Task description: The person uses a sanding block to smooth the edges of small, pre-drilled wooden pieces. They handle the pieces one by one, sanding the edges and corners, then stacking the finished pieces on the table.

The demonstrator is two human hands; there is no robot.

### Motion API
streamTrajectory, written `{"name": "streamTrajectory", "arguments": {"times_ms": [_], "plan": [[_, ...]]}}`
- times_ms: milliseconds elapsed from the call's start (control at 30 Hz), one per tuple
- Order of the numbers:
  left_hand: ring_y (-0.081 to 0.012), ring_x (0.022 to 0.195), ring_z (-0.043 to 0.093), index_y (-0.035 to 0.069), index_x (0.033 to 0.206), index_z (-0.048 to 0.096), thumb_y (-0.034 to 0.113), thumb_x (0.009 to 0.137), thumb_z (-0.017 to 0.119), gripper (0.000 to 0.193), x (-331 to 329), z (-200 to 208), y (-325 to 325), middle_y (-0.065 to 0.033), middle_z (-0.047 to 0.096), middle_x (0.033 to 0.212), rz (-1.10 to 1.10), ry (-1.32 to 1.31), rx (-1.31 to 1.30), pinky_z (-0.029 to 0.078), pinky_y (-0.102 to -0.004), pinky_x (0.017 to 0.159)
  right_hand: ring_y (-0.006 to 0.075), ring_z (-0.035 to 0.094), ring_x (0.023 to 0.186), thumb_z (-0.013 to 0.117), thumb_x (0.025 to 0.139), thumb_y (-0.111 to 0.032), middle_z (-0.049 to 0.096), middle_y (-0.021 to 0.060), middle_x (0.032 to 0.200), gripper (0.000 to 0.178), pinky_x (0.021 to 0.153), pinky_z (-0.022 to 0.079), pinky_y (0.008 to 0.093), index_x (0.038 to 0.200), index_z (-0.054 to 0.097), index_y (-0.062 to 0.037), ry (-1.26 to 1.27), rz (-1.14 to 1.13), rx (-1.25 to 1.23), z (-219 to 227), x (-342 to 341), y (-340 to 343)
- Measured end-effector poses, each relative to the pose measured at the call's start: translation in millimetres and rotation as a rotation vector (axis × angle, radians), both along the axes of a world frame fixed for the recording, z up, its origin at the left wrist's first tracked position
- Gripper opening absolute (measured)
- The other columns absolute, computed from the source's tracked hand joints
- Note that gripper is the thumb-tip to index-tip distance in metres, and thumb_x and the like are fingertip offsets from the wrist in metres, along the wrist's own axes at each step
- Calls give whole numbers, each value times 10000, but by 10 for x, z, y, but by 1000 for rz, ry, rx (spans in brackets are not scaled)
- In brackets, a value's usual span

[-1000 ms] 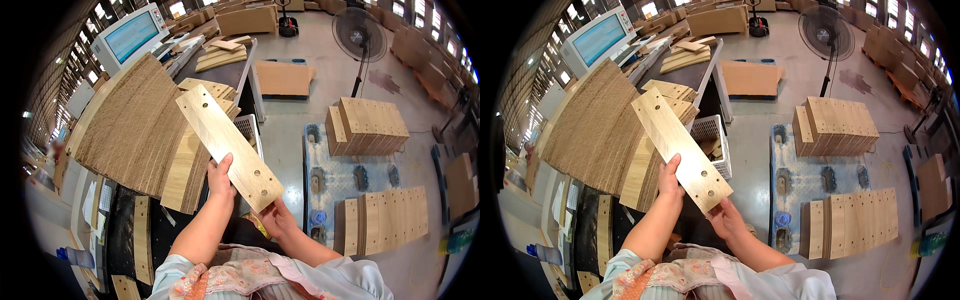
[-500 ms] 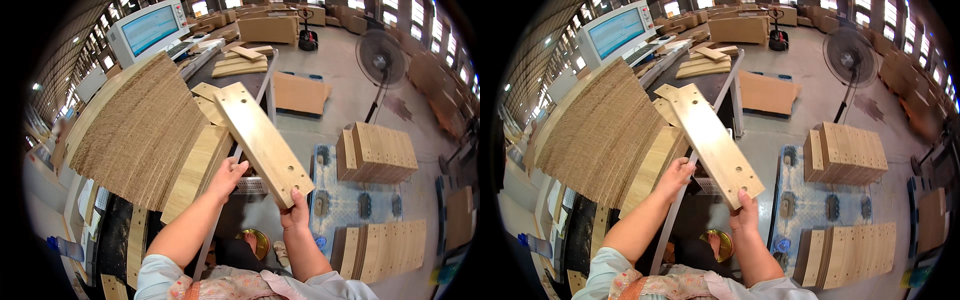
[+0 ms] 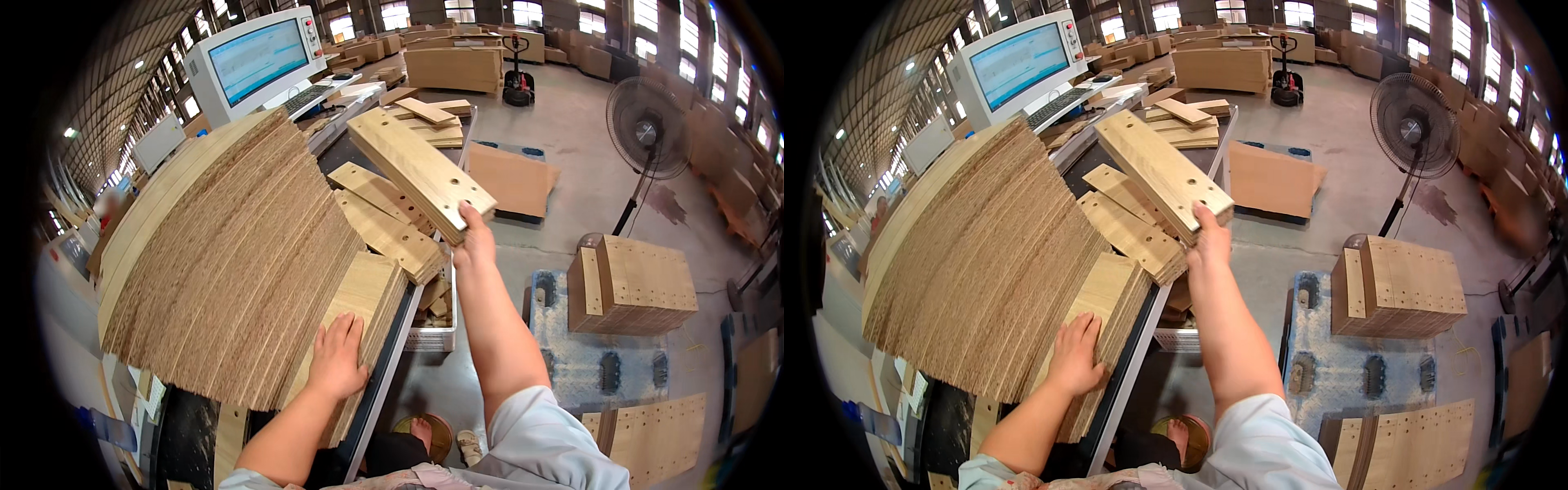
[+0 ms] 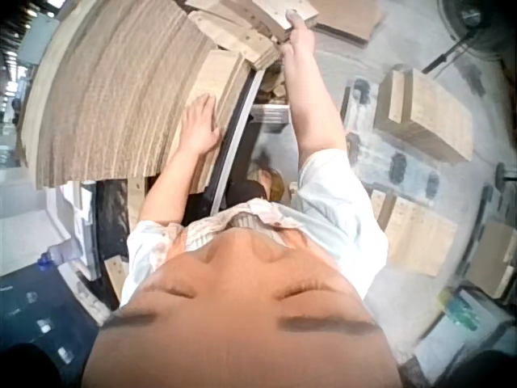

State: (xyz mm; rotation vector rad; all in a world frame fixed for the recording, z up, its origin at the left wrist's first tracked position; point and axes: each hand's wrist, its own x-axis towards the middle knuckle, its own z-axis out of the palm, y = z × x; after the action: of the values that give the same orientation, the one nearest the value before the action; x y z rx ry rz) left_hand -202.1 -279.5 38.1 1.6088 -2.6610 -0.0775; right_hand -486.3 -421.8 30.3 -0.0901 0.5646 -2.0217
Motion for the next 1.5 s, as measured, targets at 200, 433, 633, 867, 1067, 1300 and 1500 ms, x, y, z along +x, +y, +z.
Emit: {"name": "streamTrajectory", "arguments": {"times_ms": [200,433,633,867,1067,1300,1500], "plan": [[-311,1424,253,40,1440,326,170,713,749,851,43,54,59,-161,327,1485,11,35,-1,147,-526,1172,280,654,891,811,679,-126,660,186,1056,524,812,505,390,1095,598,110,113,-7,165,-59,425,-999],[-313,1421,258,41,1434,343,177,715,754,839,34,50,44,-159,326,1483,18,29,20,144,-523,1173,276,595,1067,852,627,-168,580,226,1211,758,931,452,358,1216,481,132,202,65,198,-288,637,-1443],[-313,1422,257,39,1431,345,178,715,755,837,-4,63,12,-160,328,1480,1,32,15,145,-520,1172,302,614,1009,820,689,-165,612,199,1157,641,885,482,435,1200,537,96,160,11,289,-386,612,-1699],[-315,1423,253,38,1432,345,179,718,756,835,46,45,40,-159,318,1485,15,35,33,140,-523,1171,355,584,1054,756,797,-311,560,179,1248,639,811,521,530,1307,492,-31,350,356,410,2,487,-1263],[-311,1424,254,38,1432,344,175,724,753,828,25,54,30,-156,318,1489,8,53,28,142,-518,1171,355,614,985,687,838,-469,547,200,1253,618,740,567,473,1319,481,-141,479,554,453,14,169,-1178],[-308,1427,249,37,1433,344,191,732,755,828,21,61,22,-155,316,1494,2,46,22,139,-514,1173,303,653,746,722,820,-437,616,201,1085,597,649,589,407,1215,548,-25,692,538,552,-98,16,-1190],[-312,1425,251,33,1434,343,202,734,755,830,6,59,22,-156,319,1491,5,29,26,140,-511,1174,302,640,910,728,831,-356,611,175,1126,516,694,572,421,1195,566,-27,612,515,488,-174,23,-1256]]}}
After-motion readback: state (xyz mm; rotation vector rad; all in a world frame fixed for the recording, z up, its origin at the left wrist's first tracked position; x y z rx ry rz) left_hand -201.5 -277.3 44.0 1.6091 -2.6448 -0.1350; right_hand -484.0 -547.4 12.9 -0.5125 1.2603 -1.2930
